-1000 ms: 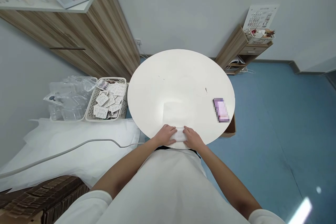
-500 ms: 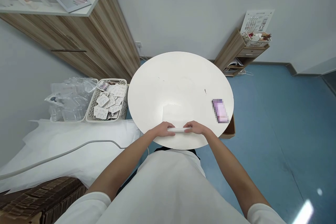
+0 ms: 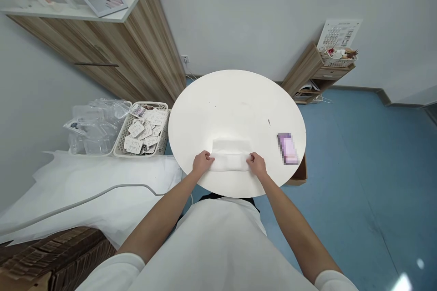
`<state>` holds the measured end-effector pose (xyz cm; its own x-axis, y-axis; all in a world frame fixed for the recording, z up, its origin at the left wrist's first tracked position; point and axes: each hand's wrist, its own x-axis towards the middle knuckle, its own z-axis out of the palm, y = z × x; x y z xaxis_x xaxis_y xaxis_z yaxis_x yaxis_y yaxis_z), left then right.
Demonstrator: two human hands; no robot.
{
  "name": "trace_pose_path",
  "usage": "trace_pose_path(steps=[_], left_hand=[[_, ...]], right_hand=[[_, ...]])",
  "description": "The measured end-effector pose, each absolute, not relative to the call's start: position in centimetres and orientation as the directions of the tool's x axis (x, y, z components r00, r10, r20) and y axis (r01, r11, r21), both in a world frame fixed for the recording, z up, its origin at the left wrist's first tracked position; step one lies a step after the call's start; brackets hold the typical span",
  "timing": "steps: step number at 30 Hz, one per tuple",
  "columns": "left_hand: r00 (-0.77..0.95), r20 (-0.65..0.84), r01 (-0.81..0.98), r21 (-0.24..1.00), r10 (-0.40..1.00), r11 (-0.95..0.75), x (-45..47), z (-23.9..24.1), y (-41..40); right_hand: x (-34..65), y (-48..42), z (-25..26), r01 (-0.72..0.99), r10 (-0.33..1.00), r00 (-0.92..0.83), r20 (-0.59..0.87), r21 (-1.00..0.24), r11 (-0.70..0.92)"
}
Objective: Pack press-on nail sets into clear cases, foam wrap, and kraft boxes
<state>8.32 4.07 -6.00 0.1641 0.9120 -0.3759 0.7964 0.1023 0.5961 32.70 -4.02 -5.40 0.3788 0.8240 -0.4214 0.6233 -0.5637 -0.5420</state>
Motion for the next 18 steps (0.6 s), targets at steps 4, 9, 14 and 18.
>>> trace_pose_path(steps=[4,9,14,18], left_hand=[[0.284,-0.056,0.782,0.591,0.957,-0.197,8.3,-5.1,1.9],[0.725,0.027,0.604,0.456,0.688,-0.654,10.4,-4.6,-1.0],[0.738,-0.082,0.652,0.342,0.67,-0.676,12.0,-5.9,-2.2],[0.743,-0.098,0.653,0.325,0.662,-0.684,12.0,-6.5,-2.3]], right_hand=[[32.2,-6.3,-5.4,0.79,0.925,0.35,-0.148,-0.485,-0.376],[30.9,-7.8,-5.6,0.769,0.93,0.325,-0.17,-0.525,-0.364],[29.9,-7.2,-6.7,0.517,0.814,0.495,-0.305,-0.65,-0.558],[30.1,-5.7,-6.8,0.355,0.727,0.536,-0.43,-0.666,-0.656]])
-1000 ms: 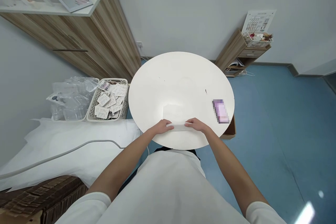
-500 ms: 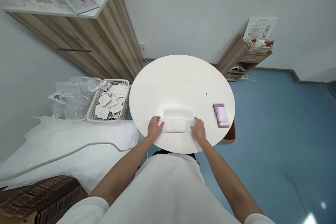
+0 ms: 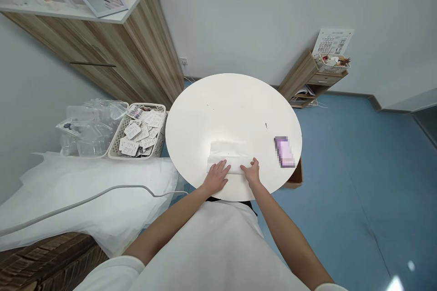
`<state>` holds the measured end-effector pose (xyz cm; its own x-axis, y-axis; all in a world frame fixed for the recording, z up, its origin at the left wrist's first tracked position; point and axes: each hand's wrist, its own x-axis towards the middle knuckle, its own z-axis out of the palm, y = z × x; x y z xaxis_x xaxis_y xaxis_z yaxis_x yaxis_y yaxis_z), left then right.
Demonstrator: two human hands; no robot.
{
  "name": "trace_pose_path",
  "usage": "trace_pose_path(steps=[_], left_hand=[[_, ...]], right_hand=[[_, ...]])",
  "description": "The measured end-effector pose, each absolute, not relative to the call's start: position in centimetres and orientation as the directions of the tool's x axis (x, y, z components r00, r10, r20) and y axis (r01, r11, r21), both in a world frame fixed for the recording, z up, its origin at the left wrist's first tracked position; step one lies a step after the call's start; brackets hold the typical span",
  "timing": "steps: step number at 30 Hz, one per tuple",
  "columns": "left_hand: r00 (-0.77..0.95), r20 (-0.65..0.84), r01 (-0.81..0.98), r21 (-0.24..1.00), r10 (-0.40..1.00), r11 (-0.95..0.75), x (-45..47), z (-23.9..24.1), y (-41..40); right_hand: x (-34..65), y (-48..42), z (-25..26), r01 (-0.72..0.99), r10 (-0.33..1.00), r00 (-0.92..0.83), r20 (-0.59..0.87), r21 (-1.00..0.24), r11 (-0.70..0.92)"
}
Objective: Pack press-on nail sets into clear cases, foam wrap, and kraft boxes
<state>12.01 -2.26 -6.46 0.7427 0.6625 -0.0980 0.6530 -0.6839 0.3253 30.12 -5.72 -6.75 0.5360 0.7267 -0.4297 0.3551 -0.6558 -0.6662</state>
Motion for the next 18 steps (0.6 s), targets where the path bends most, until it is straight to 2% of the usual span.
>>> trace_pose_path(steps=[4,12,15,18], left_hand=[[0.739,-0.099,0.656,0.33,0.666,-0.679,12.1,-6.5,-2.1],[0.744,-0.096,0.648,0.349,0.662,-0.677,12.0,-6.6,-2.0],[0.746,-0.091,0.642,0.361,0.66,-0.676,12.0,-6.5,-2.0],[0.744,-0.087,0.642,0.369,0.663,-0.672,12.0,-6.5,-1.9]], right_hand=[[30.9,-4.3,-6.2,0.357,0.708,0.432,-0.559,-0.615,-0.703],[30.8,-4.3,-5.5,0.514,0.789,0.412,-0.456,-0.599,-0.614],[30.9,-4.9,-5.1,0.449,0.737,0.426,-0.525,-0.585,-0.676],[30.8,-5.0,-4.7,0.335,0.732,0.353,-0.582,-0.652,-0.68]])
